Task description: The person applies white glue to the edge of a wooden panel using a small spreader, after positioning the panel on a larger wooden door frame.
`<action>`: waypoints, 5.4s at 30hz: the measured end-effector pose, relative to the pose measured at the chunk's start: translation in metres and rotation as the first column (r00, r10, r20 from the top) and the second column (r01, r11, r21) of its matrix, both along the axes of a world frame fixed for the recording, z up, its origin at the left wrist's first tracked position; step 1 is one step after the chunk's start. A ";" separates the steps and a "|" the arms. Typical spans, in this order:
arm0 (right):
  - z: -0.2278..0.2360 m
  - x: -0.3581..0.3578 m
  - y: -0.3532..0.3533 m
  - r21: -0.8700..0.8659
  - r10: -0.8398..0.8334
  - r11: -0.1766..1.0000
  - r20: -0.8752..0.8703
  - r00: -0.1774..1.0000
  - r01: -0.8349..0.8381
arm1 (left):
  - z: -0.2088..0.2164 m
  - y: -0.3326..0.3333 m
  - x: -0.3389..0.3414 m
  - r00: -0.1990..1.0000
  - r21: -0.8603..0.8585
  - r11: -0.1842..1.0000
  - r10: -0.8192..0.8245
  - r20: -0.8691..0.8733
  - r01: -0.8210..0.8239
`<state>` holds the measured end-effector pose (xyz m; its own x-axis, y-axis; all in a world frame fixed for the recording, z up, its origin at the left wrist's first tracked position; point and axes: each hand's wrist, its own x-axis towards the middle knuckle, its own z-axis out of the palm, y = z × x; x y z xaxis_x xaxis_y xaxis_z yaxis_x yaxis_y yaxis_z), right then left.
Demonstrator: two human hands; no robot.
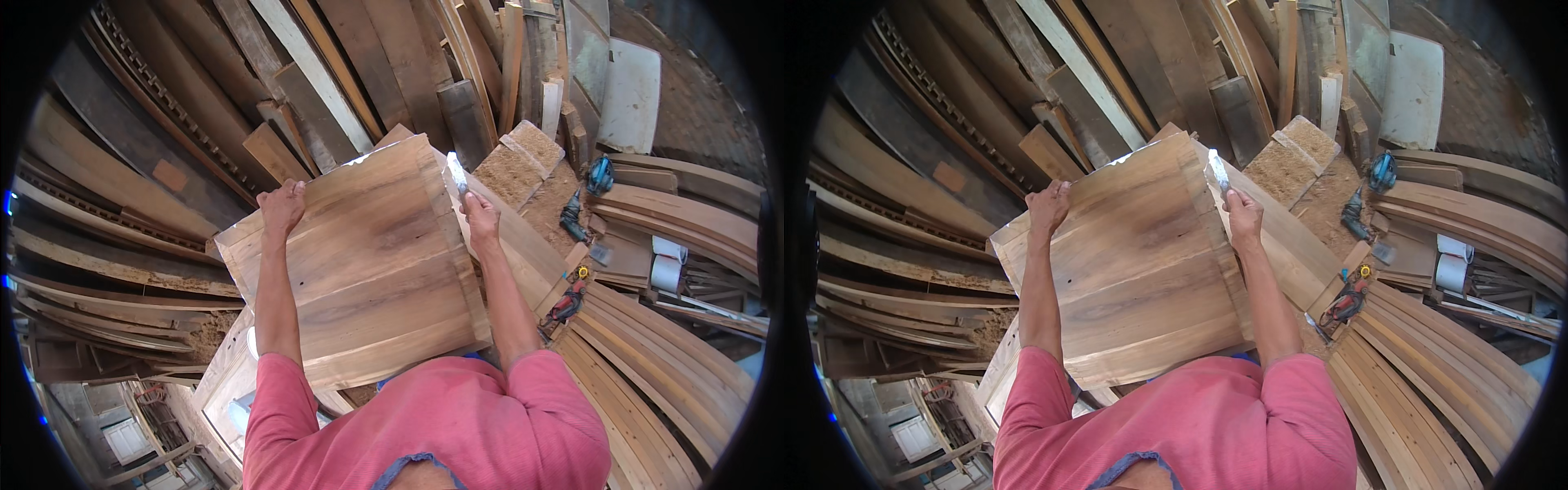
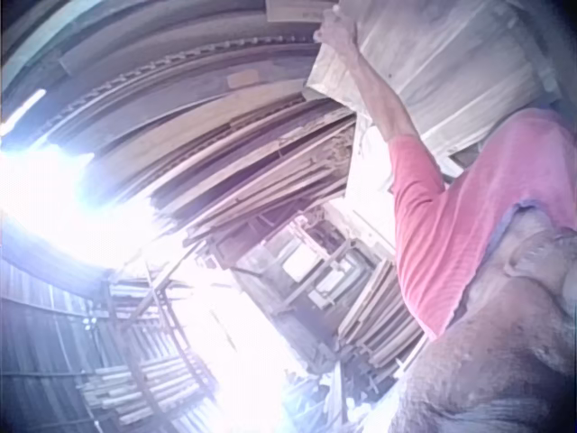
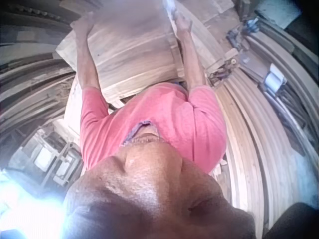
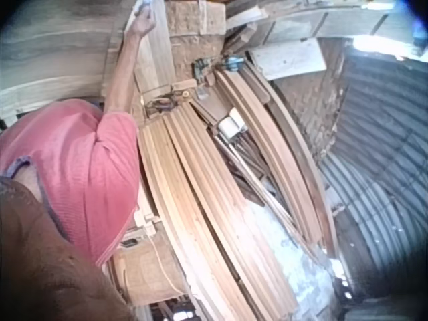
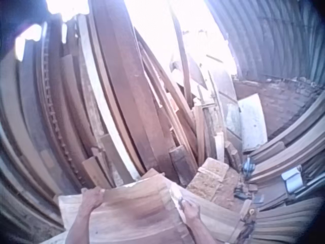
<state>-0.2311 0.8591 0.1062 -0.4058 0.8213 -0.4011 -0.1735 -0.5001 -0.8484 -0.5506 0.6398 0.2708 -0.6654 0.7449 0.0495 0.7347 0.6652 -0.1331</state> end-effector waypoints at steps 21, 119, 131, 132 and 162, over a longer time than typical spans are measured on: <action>0.045 -0.036 0.011 0.170 0.017 0.985 -0.040 0.999 -0.010 | 0.015 -0.012 0.009 1.000 0.065 0.998 -0.004 -0.006 0.004; 0.046 0.041 -0.011 0.107 0.110 0.987 0.115 0.987 -0.123 | 0.026 -0.030 0.019 0.997 0.051 0.995 0.082 0.006 -0.082; 0.090 -0.003 -0.010 0.425 0.167 0.876 0.178 0.970 -0.229 | 0.032 -0.025 0.029 0.995 0.054 0.994 0.095 0.029 -0.096; 0.097 -0.011 -0.011 0.499 0.153 0.819 0.287 0.946 -0.284 | 0.031 -0.024 0.029 0.996 0.069 0.994 0.084 0.017 -0.085; 0.076 0.068 -0.044 0.133 0.020 0.991 -0.079 0.997 -0.009 | 0.007 -0.026 0.017 0.997 0.114 0.991 0.072 -0.016 -0.069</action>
<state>-0.1635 0.8152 0.1820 -0.4446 0.8587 -0.2547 -0.2372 -0.3871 -0.8910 -0.5338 0.6143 0.2776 -0.7141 0.6850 0.1445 0.6835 0.7268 -0.0678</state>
